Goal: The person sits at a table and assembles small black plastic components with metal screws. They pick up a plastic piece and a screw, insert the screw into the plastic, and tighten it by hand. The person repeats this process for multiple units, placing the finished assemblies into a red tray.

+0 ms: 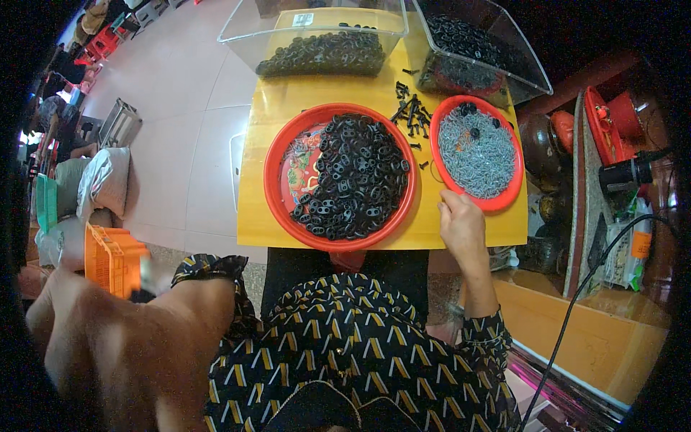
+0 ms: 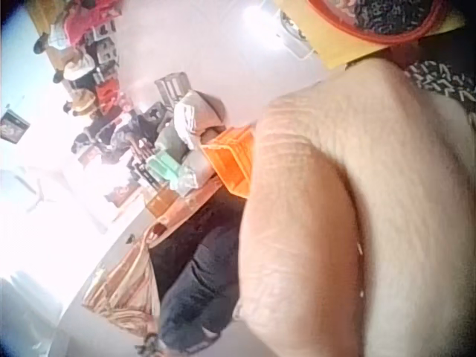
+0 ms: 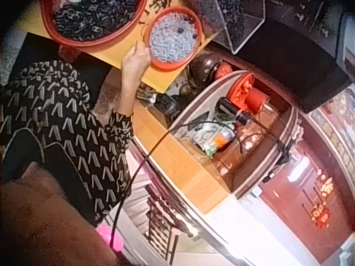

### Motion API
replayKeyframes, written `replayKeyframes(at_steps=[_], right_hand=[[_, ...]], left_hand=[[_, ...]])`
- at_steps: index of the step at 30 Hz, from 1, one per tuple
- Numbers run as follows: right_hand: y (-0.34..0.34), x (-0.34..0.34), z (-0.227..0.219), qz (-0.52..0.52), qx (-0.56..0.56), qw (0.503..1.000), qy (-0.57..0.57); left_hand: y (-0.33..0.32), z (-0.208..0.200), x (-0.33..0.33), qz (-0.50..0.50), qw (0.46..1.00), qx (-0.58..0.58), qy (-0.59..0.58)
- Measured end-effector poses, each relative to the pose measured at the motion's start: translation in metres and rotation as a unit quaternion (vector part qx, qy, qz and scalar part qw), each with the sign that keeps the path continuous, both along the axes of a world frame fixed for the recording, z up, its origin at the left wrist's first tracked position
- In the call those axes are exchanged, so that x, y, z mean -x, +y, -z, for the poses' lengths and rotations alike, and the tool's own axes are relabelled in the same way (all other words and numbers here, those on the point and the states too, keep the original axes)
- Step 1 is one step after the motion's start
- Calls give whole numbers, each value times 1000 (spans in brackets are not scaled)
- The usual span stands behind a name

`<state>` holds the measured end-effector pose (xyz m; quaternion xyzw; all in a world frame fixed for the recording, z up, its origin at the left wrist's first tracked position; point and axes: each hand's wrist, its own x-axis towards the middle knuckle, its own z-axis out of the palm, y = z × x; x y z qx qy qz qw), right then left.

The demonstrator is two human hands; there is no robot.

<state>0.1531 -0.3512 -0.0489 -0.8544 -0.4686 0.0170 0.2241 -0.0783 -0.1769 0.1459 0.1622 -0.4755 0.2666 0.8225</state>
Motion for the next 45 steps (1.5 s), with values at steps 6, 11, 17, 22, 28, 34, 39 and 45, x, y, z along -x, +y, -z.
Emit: replayKeyframes(at_steps=[6, 11, 17, 22, 28, 34, 39, 45], right_hand=[[2, 11, 9, 13, 6, 999, -37], [4, 14, 9, 6, 4, 999, -41], [0, 11, 13, 41, -40, 998, -11], [-11, 5, 7, 39, -56, 998, -12], [-5, 11, 10, 35, -46, 998, -11], [1, 17, 17, 49, 19, 994, -91], [10, 23, -6, 34, -43, 998, 10], [47, 87, -42, -146, -54, 856, 493]], left_hand=[[-6, -2, 4, -12, 1000, 5, -10], [-9, -7, 10, -25, 999, 11, -19], [-6, -4, 6, -30, 999, 26, -30], [7, 7, 4, -44, 997, 66, -16], [27, 67, 32, -278, 912, -25, 300], [43, 135, 38, -383, 766, -33, 515], [16, 168, 43, -442, 612, -115, 646], [-20, 173, 23, -446, 639, -279, 562]])
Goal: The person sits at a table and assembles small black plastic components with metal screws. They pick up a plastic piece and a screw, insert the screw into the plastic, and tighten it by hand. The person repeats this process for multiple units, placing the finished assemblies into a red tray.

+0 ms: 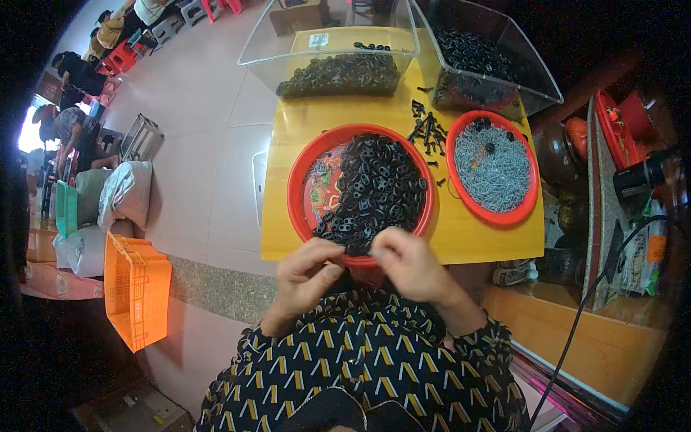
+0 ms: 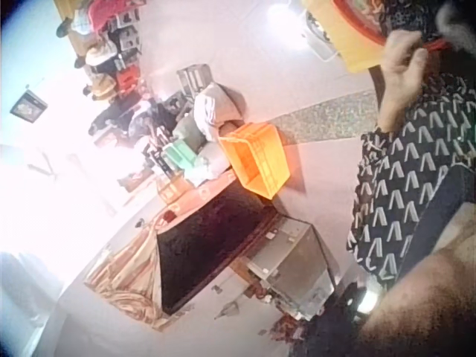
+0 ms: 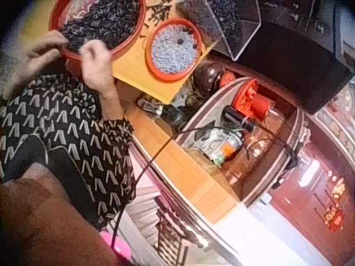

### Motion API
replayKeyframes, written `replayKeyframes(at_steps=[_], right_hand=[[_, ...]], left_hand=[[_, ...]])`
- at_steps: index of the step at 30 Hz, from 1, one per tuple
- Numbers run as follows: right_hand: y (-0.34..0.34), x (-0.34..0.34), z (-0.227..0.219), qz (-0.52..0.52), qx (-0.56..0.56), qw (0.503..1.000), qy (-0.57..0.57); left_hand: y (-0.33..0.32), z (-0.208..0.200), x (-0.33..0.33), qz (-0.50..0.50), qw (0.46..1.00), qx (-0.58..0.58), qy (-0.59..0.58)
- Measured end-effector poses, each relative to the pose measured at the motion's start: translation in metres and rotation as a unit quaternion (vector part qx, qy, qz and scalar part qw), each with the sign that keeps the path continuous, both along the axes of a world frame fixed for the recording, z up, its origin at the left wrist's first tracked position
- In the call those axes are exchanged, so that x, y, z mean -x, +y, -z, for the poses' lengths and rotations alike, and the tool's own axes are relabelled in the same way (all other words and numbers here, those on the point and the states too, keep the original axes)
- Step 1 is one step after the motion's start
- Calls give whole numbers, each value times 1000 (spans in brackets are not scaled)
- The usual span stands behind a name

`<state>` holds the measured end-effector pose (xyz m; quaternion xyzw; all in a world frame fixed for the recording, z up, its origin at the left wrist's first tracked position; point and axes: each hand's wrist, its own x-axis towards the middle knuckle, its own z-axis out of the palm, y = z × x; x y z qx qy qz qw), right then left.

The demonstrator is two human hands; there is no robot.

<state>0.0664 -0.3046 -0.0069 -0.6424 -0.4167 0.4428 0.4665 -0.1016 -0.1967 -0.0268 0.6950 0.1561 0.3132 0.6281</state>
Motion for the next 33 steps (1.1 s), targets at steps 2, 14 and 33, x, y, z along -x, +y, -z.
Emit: replayKeyframes(at_steps=[2, 14, 33], right_hand=[[9, 16, 3, -47, 4, 996, 71], [24, 31, 6, -32, 72, 938, 338], [100, -35, 8, -121, -144, 799, -572]], left_hand=[[-3, -1, -3, 7, 1000, -1, -28], [3, 15, 0, -21, 998, 47, -22], [19, 30, 5, -77, 995, 53, -27]])
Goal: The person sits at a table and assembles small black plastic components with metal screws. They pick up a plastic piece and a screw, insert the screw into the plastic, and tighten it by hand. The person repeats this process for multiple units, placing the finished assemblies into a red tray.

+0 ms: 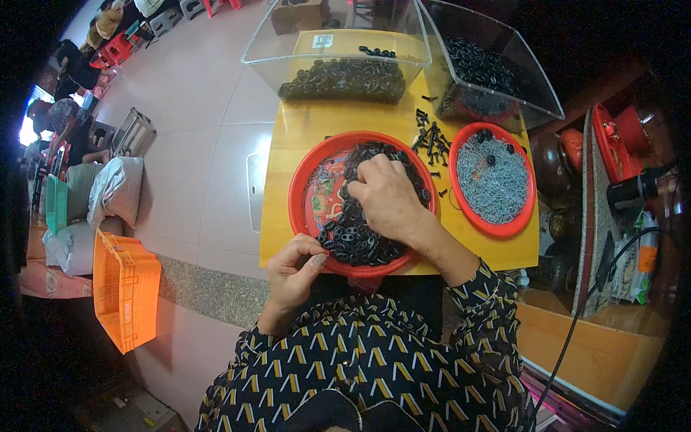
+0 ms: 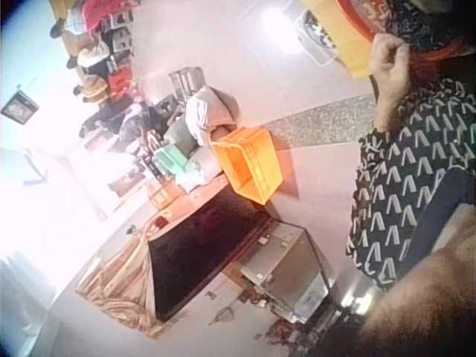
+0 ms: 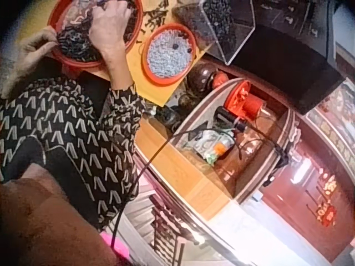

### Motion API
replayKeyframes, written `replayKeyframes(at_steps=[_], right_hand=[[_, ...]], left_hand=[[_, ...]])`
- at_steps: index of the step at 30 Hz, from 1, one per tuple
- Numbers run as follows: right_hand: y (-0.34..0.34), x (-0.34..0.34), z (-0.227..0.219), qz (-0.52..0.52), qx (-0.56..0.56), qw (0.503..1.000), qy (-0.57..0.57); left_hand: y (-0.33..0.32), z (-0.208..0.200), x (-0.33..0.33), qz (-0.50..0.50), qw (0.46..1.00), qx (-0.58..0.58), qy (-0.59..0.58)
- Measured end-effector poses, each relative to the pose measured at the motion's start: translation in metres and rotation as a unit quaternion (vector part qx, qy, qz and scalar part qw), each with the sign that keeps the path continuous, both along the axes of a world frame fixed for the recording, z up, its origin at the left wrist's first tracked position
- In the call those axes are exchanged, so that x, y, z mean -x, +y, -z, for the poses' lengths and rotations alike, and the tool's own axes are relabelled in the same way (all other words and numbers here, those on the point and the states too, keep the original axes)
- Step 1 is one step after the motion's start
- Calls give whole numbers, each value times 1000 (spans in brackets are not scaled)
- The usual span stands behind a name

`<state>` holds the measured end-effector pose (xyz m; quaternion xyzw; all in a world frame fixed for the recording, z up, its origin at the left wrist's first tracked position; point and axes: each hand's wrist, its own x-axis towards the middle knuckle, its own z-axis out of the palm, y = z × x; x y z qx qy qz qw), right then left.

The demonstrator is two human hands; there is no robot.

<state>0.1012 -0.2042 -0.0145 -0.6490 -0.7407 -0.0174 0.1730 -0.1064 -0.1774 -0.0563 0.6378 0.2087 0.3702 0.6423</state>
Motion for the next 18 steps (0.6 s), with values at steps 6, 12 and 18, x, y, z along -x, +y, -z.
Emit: replayKeyframes(at_steps=[6, 12, 18], right_hand=[[9, 6, 17, -17, 75, 996, -35], [-11, -23, -2, 24, 4, 996, 81], [-37, -15, 3, 33, 61, 997, 37]], left_hand=[[0, 3, 2, 11, 998, 62, -17], [2, 7, 4, 12, 996, 76, -36], [3, 8, 5, 22, 991, 124, -46]])
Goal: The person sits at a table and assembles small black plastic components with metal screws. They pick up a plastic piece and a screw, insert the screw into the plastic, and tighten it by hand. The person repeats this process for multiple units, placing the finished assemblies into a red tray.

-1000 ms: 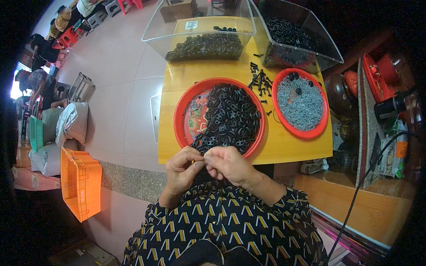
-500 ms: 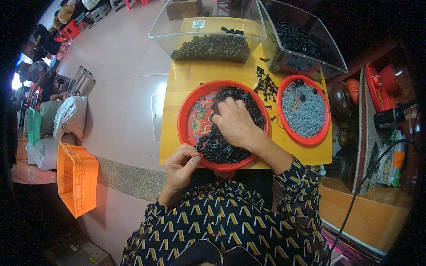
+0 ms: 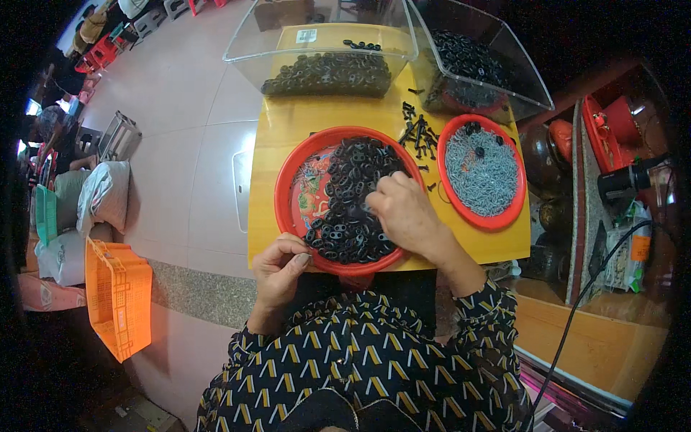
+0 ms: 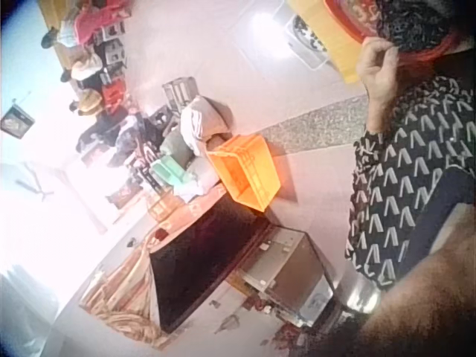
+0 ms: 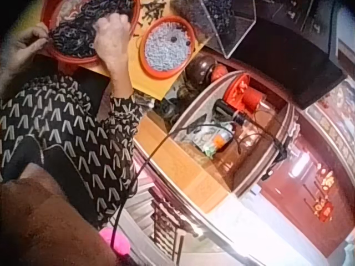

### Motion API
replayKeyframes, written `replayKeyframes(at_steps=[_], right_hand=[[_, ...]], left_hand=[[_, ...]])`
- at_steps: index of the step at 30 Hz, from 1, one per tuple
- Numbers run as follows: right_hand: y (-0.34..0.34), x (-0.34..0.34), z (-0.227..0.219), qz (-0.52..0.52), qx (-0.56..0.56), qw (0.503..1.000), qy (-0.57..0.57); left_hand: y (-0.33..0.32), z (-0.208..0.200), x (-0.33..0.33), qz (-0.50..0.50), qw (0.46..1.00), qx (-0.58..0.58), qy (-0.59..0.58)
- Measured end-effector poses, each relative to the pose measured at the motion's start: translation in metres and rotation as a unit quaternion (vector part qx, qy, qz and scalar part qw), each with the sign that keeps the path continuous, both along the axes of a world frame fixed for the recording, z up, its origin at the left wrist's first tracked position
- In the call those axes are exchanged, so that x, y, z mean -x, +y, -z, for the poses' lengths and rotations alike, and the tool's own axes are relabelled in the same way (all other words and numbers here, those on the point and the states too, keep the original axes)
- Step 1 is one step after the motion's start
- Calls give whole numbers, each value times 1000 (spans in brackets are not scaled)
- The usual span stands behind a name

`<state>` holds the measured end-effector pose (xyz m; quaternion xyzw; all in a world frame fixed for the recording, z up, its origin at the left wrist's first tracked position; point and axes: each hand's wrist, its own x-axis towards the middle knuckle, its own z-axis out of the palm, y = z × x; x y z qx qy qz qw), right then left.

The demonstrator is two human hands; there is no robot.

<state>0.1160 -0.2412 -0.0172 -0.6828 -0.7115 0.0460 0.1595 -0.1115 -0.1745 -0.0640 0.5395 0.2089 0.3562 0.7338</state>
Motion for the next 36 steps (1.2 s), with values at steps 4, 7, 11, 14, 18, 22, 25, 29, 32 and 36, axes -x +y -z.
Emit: replayKeyframes(at_steps=[4, 7, 11, 14, 18, 22, 25, 29, 32, 36], right_hand=[[-1, 4, 0, -17, -24, 997, 78], [-2, -5, -8, 20, -59, 996, 66], [-1, -3, -7, 26, -63, 996, 51], [4, 5, -3, 11, -66, 997, 49], [15, 9, 7, 7, -61, 998, 20], [18, 12, 14, -6, -61, 998, 8], [17, 13, 11, 0, -50, 999, 0], [10, 12, 6, 21, -72, 990, 121], [0, 23, -11, 86, -17, 950, 301], [-19, 50, -21, 116, 73, 809, 572]], left_hand=[[-1, -2, 0, 0, 1000, 16, -3], [-1, 1, 0, 0, 1000, 24, -18], [1, 3, 1, 7, 999, 38, -35], [1, 1, 0, 14, 998, 42, -36], [1, 2, 0, 11, 998, 52, -44], [0, 2, 0, 12, 998, 58, -38], [0, 3, -1, 8, 998, 53, -28], [-2, -4, -4, -7, 996, 85, -17], [-4, -13, -8, 11, 985, 169, -42], [-9, -20, -21, 50, 958, 263, -98]])
